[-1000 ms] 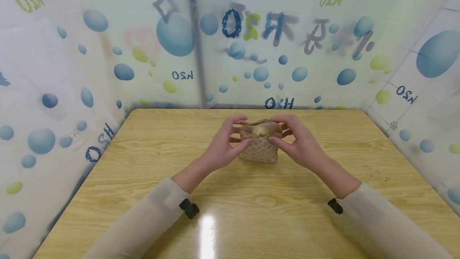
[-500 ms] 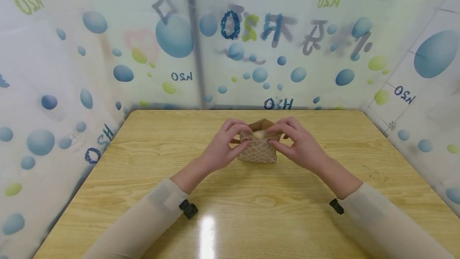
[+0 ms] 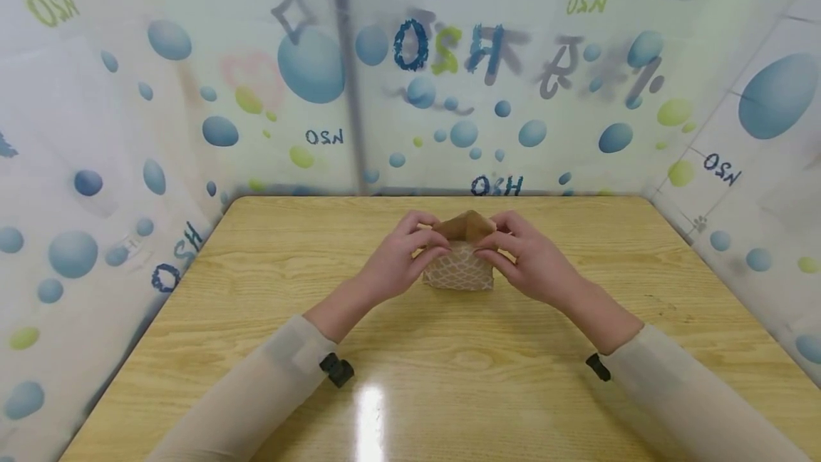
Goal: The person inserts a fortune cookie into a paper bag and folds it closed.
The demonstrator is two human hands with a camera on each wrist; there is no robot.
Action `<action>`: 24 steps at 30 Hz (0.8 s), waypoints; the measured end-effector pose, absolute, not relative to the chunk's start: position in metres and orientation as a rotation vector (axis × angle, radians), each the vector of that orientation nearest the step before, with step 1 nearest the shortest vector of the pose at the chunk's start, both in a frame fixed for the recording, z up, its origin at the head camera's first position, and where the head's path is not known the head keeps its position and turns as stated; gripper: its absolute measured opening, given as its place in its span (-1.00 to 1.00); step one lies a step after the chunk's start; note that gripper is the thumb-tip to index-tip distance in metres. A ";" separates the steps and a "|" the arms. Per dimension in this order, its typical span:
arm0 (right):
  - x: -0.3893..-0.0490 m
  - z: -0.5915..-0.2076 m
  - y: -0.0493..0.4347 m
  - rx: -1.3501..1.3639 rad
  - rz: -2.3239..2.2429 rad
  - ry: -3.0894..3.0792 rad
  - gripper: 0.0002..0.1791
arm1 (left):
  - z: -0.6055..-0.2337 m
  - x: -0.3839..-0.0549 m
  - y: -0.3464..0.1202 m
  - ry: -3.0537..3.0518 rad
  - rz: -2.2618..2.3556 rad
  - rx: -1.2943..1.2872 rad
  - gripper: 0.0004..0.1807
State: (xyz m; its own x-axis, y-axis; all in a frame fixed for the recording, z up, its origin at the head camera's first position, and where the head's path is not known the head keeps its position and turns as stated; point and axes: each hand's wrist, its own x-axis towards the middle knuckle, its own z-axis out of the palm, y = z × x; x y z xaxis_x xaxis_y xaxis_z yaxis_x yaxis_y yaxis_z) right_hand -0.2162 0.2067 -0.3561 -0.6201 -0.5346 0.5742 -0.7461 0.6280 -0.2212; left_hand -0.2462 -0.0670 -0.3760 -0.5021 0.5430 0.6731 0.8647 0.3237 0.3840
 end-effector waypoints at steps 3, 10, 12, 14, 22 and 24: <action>-0.217 -0.357 0.207 1.008 0.590 -2.378 -0.83 | -0.375 -0.246 -0.067 -2.150 -0.999 -1.252 -0.91; -0.216 -0.359 0.208 1.013 0.561 -2.395 -0.89 | -0.375 -0.246 -0.066 -2.221 -0.934 -1.225 -0.89; -0.215 -0.360 0.207 0.962 0.680 -2.445 -0.78 | -0.376 -0.246 -0.066 -2.216 -0.983 -1.204 -0.87; -0.214 -0.361 0.205 0.859 0.873 -2.503 -0.58 | -0.378 -0.246 -0.064 -2.176 -1.048 -1.185 -0.85; -0.216 -0.361 0.204 0.420 1.580 -2.549 -0.71 | -0.382 -0.243 -0.059 -2.116 -1.420 -1.036 -0.85; -0.217 -0.361 0.203 0.398 1.620 -2.525 -0.77 | -0.381 -0.241 -0.058 -2.115 -1.661 -0.912 -0.86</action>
